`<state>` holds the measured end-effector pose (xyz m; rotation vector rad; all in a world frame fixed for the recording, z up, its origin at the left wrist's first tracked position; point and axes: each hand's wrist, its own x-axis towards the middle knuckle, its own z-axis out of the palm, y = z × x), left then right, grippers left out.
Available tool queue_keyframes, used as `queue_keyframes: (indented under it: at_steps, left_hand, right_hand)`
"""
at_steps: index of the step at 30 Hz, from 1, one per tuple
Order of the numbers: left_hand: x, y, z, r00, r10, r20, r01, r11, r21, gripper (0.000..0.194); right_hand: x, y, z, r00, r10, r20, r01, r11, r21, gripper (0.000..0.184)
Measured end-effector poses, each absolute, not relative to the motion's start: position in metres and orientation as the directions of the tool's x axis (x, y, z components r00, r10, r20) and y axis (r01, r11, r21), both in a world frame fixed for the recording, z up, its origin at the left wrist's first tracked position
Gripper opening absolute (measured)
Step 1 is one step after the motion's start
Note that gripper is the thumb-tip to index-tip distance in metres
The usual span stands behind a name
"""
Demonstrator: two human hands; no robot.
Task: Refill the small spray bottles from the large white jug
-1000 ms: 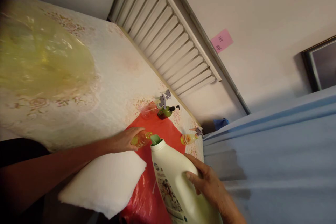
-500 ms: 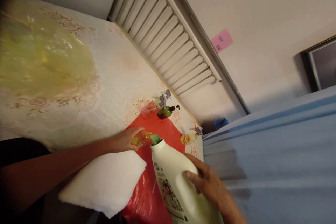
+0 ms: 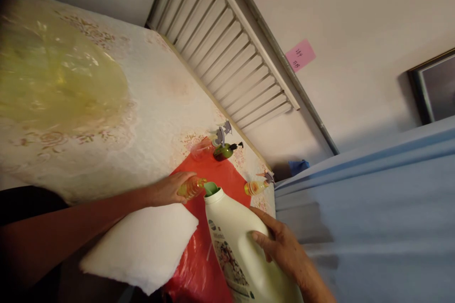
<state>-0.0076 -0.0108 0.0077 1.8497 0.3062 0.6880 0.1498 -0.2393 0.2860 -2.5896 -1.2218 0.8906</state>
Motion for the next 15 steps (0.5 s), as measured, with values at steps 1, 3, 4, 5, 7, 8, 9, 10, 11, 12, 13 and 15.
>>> queue_keyframes:
  at_steps: [1, 3, 4, 5, 7, 8, 9, 10, 11, 12, 13, 15]
  left_hand:
    - [-0.0079, -0.0109, 0.0078, 0.8, 0.513, 0.312, -0.11, -0.385, 0.916, 0.075]
    - [-0.0083, -0.0109, 0.0083, 0.808, 0.505, 0.304, -0.098, -0.393, 0.914, 0.075]
    - [-0.0084, -0.0109, 0.0086, 0.812, 0.502, 0.298, -0.091, -0.395, 0.914, 0.075]
    - [-0.0084, -0.0108, 0.0089, 0.815, 0.499, 0.295, -0.087, -0.397, 0.914, 0.075]
    - [-0.0081, -0.0107, 0.0092, 0.814, 0.501, 0.293, -0.084, -0.397, 0.914, 0.075]
    - [-0.0078, -0.0108, 0.0092, 0.812, 0.503, 0.296, -0.086, -0.398, 0.914, 0.075]
    - [-0.0075, -0.0109, 0.009, 0.811, 0.504, 0.299, -0.089, -0.398, 0.913, 0.075]
    - [-0.007, -0.011, 0.0086, 0.81, 0.504, 0.299, -0.09, -0.397, 0.913, 0.075]
    - [-0.0065, -0.0111, 0.0081, 0.809, 0.508, 0.297, -0.089, -0.393, 0.915, 0.076]
    - [-0.0061, -0.0112, 0.0076, 0.808, 0.511, 0.294, -0.087, -0.389, 0.917, 0.077]
    - [-0.0056, -0.0113, 0.0069, 0.806, 0.514, 0.294, -0.088, -0.387, 0.918, 0.077]
    - [-0.005, -0.0114, 0.0059, 0.801, 0.519, 0.298, -0.093, -0.384, 0.919, 0.078]
  right_hand:
    - [0.1497, -0.2392, 0.2861, 0.495, 0.742, -0.451, 0.66, -0.659, -0.361, 0.079]
    - [0.1497, -0.2388, 0.286, 0.496, 0.741, -0.452, 0.662, -0.66, -0.355, 0.08]
    - [0.1498, -0.2386, 0.286, 0.497, 0.741, -0.452, 0.661, -0.66, -0.356, 0.081]
    - [0.1499, -0.2384, 0.2859, 0.496, 0.74, -0.454, 0.661, -0.661, -0.356, 0.081]
    - [0.1503, -0.2382, 0.2857, 0.492, 0.741, -0.457, 0.659, -0.66, -0.361, 0.082]
    - [0.1504, -0.2381, 0.2857, 0.489, 0.742, -0.458, 0.657, -0.659, -0.365, 0.082]
    - [0.1506, -0.2381, 0.2858, 0.489, 0.742, -0.459, 0.655, -0.659, -0.368, 0.083]
    - [0.1507, -0.2381, 0.2858, 0.488, 0.741, -0.461, 0.654, -0.66, -0.37, 0.083]
    - [0.1508, -0.2381, 0.286, 0.489, 0.742, -0.459, 0.652, -0.66, -0.372, 0.082]
    - [0.151, -0.2382, 0.2861, 0.488, 0.742, -0.459, 0.653, -0.66, -0.372, 0.082]
    - [0.1512, -0.2383, 0.2861, 0.485, 0.742, -0.463, 0.656, -0.659, -0.369, 0.081]
    - [0.1518, -0.2388, 0.286, 0.477, 0.744, -0.467, 0.658, -0.655, -0.371, 0.081]
